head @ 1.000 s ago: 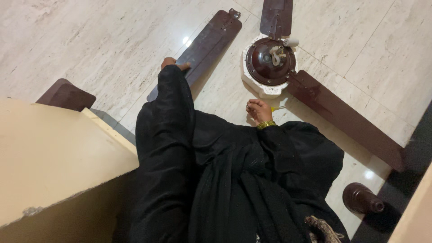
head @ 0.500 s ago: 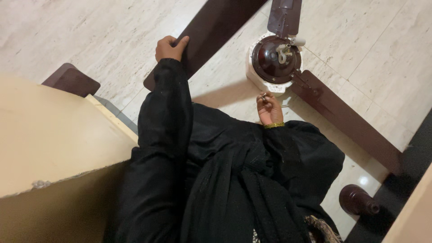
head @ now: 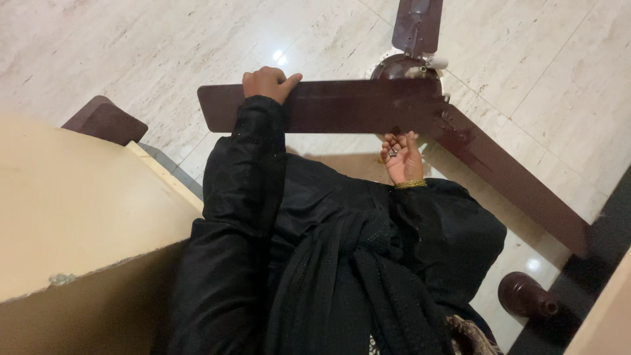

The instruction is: The person attaches a fan blade to the ceiling fan motor housing using a screwdriver. They align the blade, insert a screw, and tighten it to secure the blade in place.

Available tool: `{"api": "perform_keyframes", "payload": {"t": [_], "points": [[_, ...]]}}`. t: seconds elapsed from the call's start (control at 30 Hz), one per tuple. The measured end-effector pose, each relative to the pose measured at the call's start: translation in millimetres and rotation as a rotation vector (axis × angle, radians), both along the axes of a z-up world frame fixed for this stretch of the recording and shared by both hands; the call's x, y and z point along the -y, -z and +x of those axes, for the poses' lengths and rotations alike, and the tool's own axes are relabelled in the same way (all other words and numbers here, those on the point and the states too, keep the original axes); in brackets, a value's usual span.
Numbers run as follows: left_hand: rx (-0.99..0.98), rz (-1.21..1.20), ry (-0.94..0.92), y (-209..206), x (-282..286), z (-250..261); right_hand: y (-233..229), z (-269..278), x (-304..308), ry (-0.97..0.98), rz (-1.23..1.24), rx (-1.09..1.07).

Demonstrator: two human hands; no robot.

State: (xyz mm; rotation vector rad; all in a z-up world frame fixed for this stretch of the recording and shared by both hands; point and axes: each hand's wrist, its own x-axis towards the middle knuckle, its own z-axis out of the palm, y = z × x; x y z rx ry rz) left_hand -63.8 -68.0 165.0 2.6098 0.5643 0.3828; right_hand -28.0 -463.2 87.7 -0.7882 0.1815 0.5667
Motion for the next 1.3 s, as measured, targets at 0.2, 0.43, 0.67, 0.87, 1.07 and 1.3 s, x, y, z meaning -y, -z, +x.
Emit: {"api": "perform_keyframes", "payload": {"t": [0.2, 0.43, 0.67, 0.87, 1.07, 1.3], "points": [[-0.009, 0.056, 0.06, 7.1, 1.1, 3.8, 23.2, 12.5, 6.3, -0.058, -0.066, -0.048], [-0.016, 0.144, 0.105, 0.7, 8.6, 0.0, 20.3, 10.9, 5.2, -0.099, -0.11, -0.079], [0.005, 0.196, 0.09, -0.5, 6.6, -0.5, 4.1, 0.9, -0.2, -0.145, -0.11, 0.013], [-0.002, 0.206, 0.076, 3.3, 7.1, 0.0, 7.7, -3.4, -1.3, -0.131, -0.053, 0.055], [0.006, 0.196, 0.076, 4.4, 6.2, 0.8, 7.9, -3.6, -3.7, -0.12, -0.077, 0.041], [-0.002, 0.201, 0.086, 4.5, 4.7, 1.4, 6.7, -4.0, -4.7, -0.133, -0.074, 0.036]]}}
